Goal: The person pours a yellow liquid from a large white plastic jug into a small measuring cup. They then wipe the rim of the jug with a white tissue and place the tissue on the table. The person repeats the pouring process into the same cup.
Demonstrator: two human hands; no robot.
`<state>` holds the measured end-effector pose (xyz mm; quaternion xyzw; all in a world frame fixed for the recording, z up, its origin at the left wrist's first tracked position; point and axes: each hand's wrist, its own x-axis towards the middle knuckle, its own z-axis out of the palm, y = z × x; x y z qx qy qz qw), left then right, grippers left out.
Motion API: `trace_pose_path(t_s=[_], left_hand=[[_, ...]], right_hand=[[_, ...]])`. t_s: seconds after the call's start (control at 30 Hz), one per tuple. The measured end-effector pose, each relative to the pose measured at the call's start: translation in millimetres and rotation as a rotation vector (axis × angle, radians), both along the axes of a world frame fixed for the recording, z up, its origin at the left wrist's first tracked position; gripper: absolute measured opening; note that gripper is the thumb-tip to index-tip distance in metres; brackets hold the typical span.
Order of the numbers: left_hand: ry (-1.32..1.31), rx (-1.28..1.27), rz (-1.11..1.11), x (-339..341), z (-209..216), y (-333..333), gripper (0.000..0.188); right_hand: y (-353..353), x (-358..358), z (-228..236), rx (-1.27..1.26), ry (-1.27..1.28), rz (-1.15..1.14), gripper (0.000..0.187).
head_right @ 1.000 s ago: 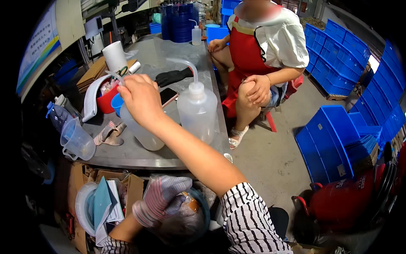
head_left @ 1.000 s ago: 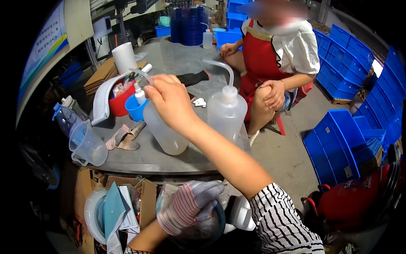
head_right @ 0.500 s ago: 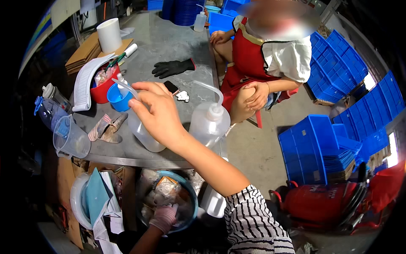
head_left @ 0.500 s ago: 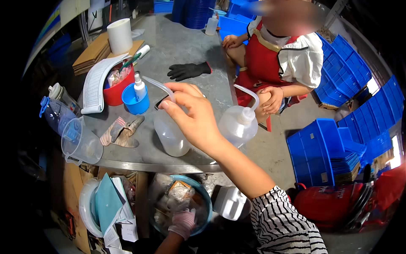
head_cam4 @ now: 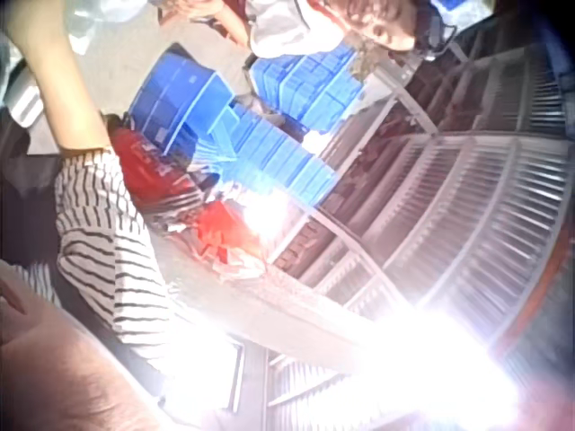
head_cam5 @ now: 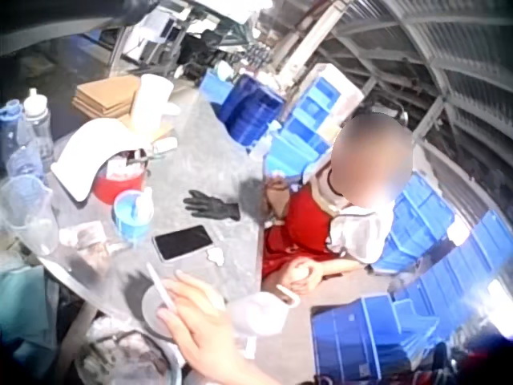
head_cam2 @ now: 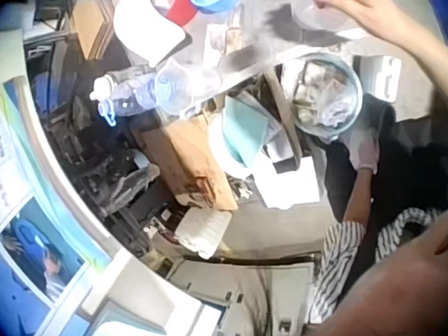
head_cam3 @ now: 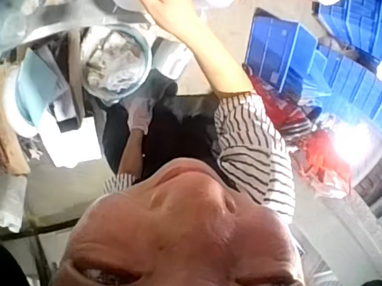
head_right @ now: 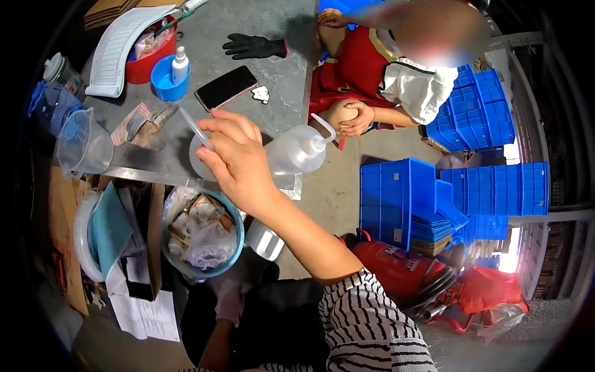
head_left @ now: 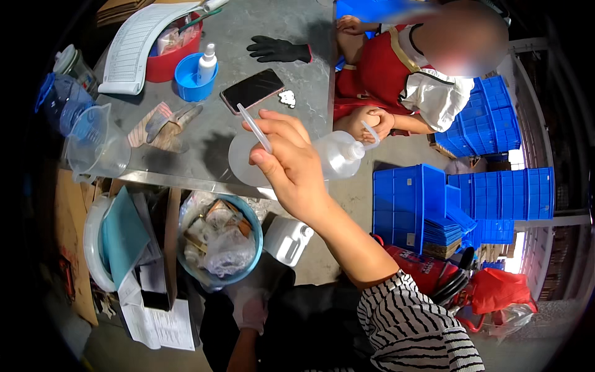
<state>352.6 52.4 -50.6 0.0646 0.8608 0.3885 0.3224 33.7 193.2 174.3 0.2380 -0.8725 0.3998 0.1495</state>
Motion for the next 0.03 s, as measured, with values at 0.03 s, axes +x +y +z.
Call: trace_pose_path(t_s=[0.03], left_hand=[[-0.006, 0.012, -0.005, 3.5, 12.2, -1.3, 0.027]], right_hand=[[0.3, 0.6, 4.0, 0.033, -0.016, -0.005, 0.018]])
